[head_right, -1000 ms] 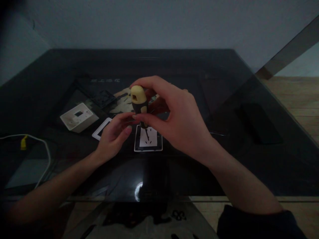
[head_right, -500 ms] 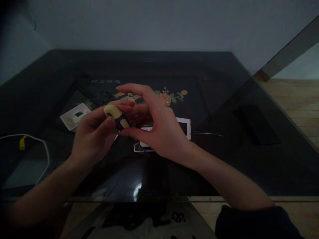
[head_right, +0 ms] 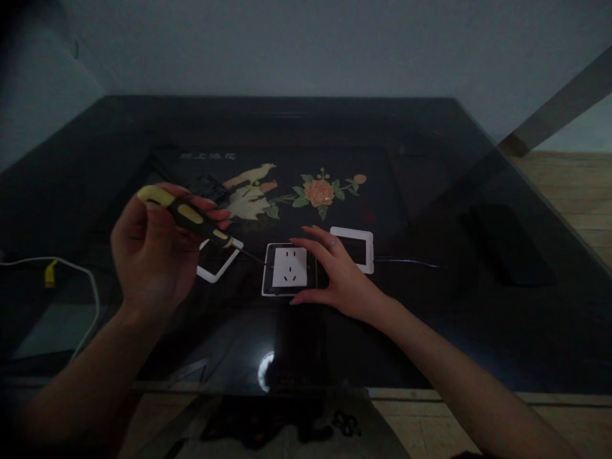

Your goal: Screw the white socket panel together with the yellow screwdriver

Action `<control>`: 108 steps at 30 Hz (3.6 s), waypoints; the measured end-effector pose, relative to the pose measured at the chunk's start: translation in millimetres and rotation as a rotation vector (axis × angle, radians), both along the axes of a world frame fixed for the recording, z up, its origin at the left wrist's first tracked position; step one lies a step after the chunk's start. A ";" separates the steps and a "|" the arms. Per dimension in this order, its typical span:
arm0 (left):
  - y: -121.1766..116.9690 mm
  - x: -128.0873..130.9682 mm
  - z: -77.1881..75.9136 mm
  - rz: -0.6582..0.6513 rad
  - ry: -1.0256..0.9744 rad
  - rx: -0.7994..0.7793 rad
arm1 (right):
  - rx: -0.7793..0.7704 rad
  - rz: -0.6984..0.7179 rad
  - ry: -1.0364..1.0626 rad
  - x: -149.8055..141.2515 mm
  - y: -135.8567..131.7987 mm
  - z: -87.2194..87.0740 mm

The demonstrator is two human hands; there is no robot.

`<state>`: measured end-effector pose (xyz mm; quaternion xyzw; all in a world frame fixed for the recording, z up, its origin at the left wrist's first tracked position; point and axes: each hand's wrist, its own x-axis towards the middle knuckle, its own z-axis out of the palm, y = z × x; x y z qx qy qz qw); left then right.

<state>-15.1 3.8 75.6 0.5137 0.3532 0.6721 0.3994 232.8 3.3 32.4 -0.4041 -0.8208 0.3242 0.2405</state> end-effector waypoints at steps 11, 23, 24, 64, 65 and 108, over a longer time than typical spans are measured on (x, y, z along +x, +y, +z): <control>-0.3 5.8 -4.8 -0.010 0.001 0.011 | -0.092 0.011 -0.018 -6.3 -6.3 -7.3; -1.1 5.4 -9.5 -0.079 -0.004 0.068 | -0.089 0.004 -0.038 -5.5 -7.3 -10.4; -0.8 4.6 -10.3 -0.081 0.008 0.073 | -0.086 0.002 -0.038 -5.1 -7.3 -11.9; 23.8 -14.9 35.6 -0.450 0.739 0.465 | -0.073 0.024 -0.069 -4.1 -10.6 -15.4; 26.1 -14.1 31.7 -0.378 0.728 0.515 | -0.079 0.027 -0.071 -3.8 -10.6 -14.8; 6.7 -6.2 43.9 -0.360 0.792 0.253 | -0.067 0.026 -0.087 -2.5 -9.9 -13.1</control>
